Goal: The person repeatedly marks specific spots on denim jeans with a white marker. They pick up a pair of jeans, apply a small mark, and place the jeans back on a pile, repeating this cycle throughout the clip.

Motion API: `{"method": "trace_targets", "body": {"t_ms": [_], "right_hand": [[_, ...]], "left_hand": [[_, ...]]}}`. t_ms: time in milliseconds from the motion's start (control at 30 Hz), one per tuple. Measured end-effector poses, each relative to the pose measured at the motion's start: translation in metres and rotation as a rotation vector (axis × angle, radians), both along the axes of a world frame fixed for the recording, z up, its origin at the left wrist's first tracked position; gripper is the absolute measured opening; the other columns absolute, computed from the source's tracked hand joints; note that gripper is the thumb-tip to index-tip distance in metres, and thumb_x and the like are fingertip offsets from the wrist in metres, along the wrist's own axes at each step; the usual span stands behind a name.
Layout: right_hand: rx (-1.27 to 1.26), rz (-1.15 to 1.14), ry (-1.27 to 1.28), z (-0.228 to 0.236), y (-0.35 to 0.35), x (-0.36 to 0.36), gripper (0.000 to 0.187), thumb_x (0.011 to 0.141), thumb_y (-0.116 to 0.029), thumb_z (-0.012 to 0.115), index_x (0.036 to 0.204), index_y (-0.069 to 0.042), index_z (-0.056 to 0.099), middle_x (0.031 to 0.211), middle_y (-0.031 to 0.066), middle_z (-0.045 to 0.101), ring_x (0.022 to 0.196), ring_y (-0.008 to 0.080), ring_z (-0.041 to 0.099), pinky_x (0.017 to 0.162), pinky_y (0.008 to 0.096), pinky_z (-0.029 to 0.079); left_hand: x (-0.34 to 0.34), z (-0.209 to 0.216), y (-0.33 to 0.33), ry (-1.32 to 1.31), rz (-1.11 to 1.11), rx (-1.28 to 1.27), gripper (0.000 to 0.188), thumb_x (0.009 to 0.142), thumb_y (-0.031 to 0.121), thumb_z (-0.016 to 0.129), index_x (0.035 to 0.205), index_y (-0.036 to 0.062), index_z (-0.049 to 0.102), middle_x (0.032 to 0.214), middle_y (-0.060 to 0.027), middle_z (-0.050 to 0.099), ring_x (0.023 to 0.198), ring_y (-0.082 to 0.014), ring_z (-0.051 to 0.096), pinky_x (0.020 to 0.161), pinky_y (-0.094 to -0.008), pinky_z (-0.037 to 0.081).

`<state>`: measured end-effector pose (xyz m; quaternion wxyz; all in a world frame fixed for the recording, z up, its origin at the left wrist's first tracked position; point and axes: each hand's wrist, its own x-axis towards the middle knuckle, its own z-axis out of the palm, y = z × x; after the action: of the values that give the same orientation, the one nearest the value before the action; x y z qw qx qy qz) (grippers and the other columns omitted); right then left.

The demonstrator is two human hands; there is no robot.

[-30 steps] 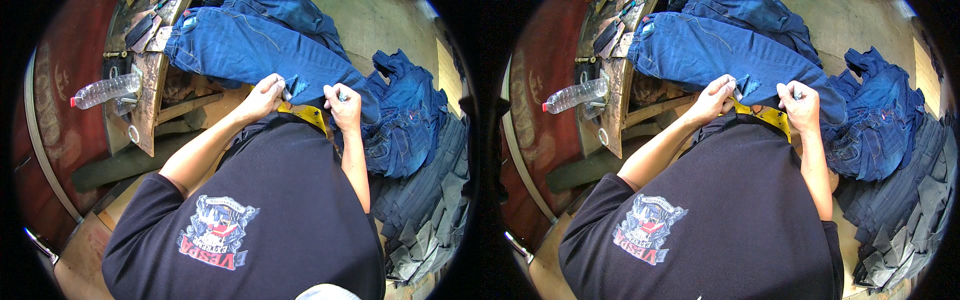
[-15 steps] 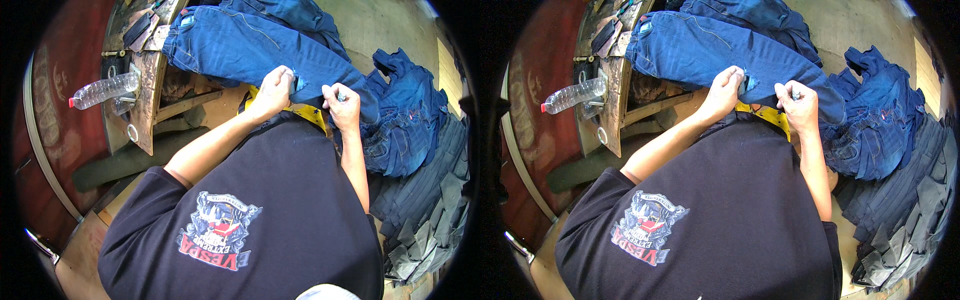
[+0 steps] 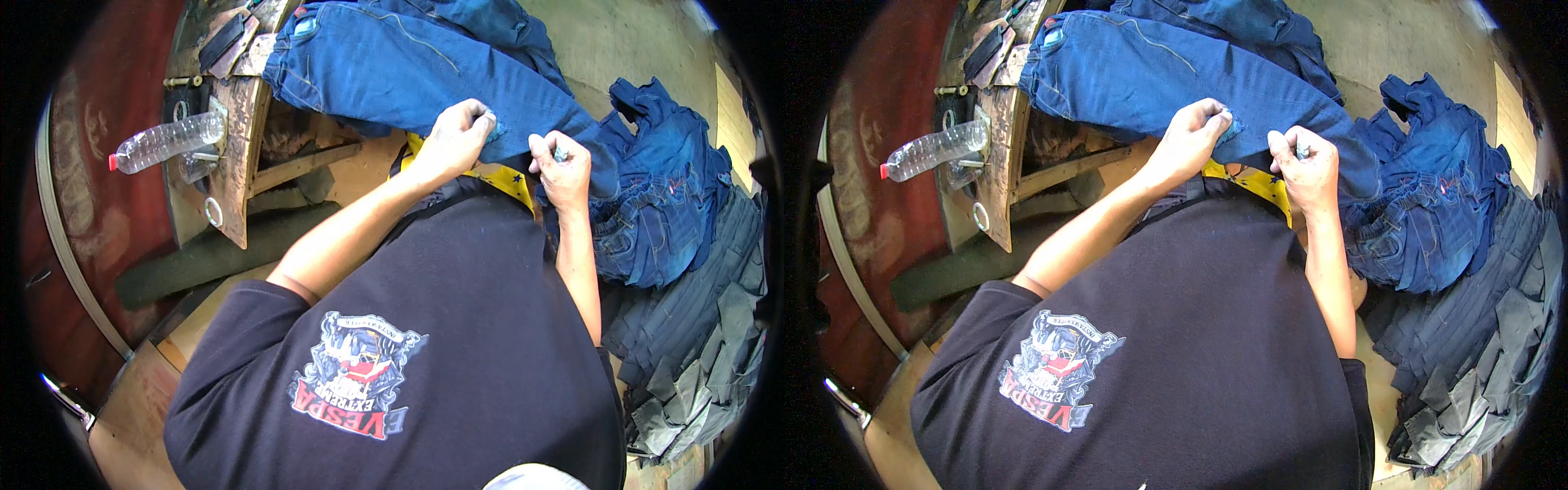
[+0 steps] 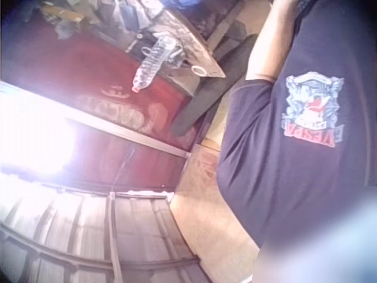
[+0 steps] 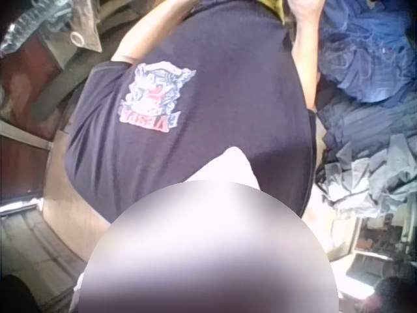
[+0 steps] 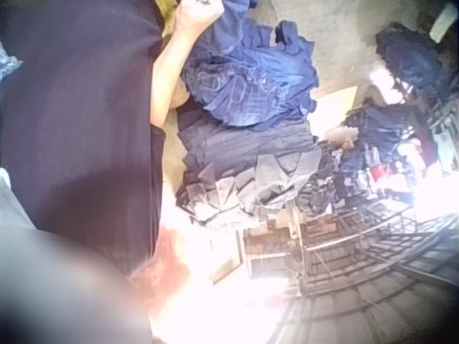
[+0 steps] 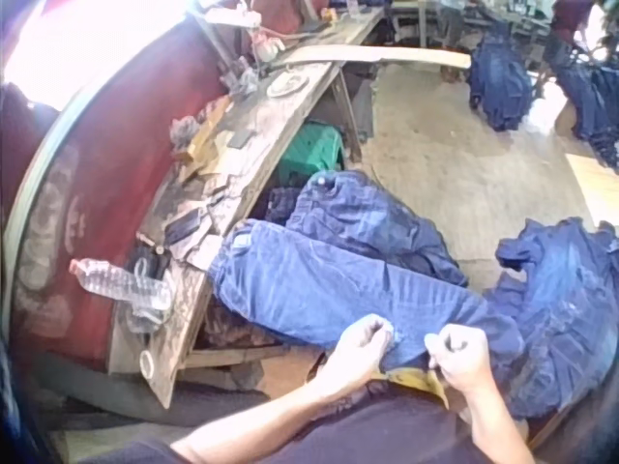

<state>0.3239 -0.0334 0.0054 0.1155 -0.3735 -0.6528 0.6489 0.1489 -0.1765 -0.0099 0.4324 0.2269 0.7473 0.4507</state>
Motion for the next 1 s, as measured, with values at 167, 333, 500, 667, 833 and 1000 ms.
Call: {"method": "trace_targets", "body": {"t_ms": [167,333,500,667,833,1000], "right_hand": [[0.008,-0.023,0.024,-0.003,0.000,0.002,0.034,0.103,-0.018,0.080,0.075,-0.006,0.066,0.065,-0.0044,0.064,0.061,0.0028,0.054,0.057,0.0248,0.040],[0.022,-0.021,0.049,-0.009,0.001,0.003,0.036,0.104,-0.022,0.080,0.074,-0.007,0.066,0.065,-0.0045,0.064,0.059,0.0025,0.050,0.056,0.0248,0.037],[0.023,-0.032,0.001,-0.010,0.000,0.002,0.037,0.103,-0.025,0.081,0.074,-0.007,0.067,0.065,-0.0045,0.065,0.058,0.0020,0.048,0.054,0.0244,0.034],[0.021,-0.043,0.016,-0.012,0.000,0.002,0.037,0.103,-0.025,0.082,0.074,-0.007,0.066,0.065,-0.0040,0.065,0.057,0.0019,0.048,0.053,0.0243,0.034],[-0.003,-0.059,0.020,-0.012,0.000,0.003,0.038,0.103,-0.025,0.082,0.074,-0.008,0.066,0.064,-0.0033,0.065,0.054,0.0023,0.048,0.051,0.0239,0.034],[0.005,-0.061,0.027,-0.011,0.000,0.002,0.037,0.104,-0.026,0.081,0.074,-0.009,0.066,0.063,-0.0028,0.064,0.052,0.0028,0.049,0.049,0.0225,0.034]], "left_hand": [[-0.011,0.004,0.002,-0.171,0.156,0.063,0.028,0.111,0.026,0.059,0.111,0.0003,0.070,0.087,-0.0087,0.068,0.062,-0.0140,0.058,0.059,-0.0332,0.047],[-0.030,0.019,-0.034,-0.499,-0.130,-0.010,0.017,0.111,0.024,0.066,0.112,0.0074,0.070,0.086,0.0035,0.067,0.055,-0.0018,0.039,0.049,-0.0235,0.028],[-0.025,0.022,-0.046,-0.564,0.008,0.051,0.017,0.112,0.024,0.065,0.115,0.0073,0.069,0.095,0.0038,0.068,0.060,-0.0004,0.042,0.053,-0.0211,0.030],[-0.006,0.006,-0.021,-0.180,0.055,0.074,0.024,0.110,0.024,0.065,0.110,0.0013,0.070,0.084,-0.0044,0.067,0.073,-0.0117,0.064,0.068,-0.0310,0.054],[-0.004,0.006,-0.010,0.125,-0.099,0.111,0.033,0.110,0.030,0.062,0.111,-0.0026,0.069,0.083,-0.0124,0.068,0.072,-0.0200,0.066,0.071,-0.0423,0.054],[-0.009,0.018,0.001,0.053,-0.003,0.040,0.040,0.111,0.035,0.066,0.109,-0.0048,0.071,0.095,-0.0162,0.073,0.089,-0.0161,0.062,0.081,-0.0388,0.052]]}}
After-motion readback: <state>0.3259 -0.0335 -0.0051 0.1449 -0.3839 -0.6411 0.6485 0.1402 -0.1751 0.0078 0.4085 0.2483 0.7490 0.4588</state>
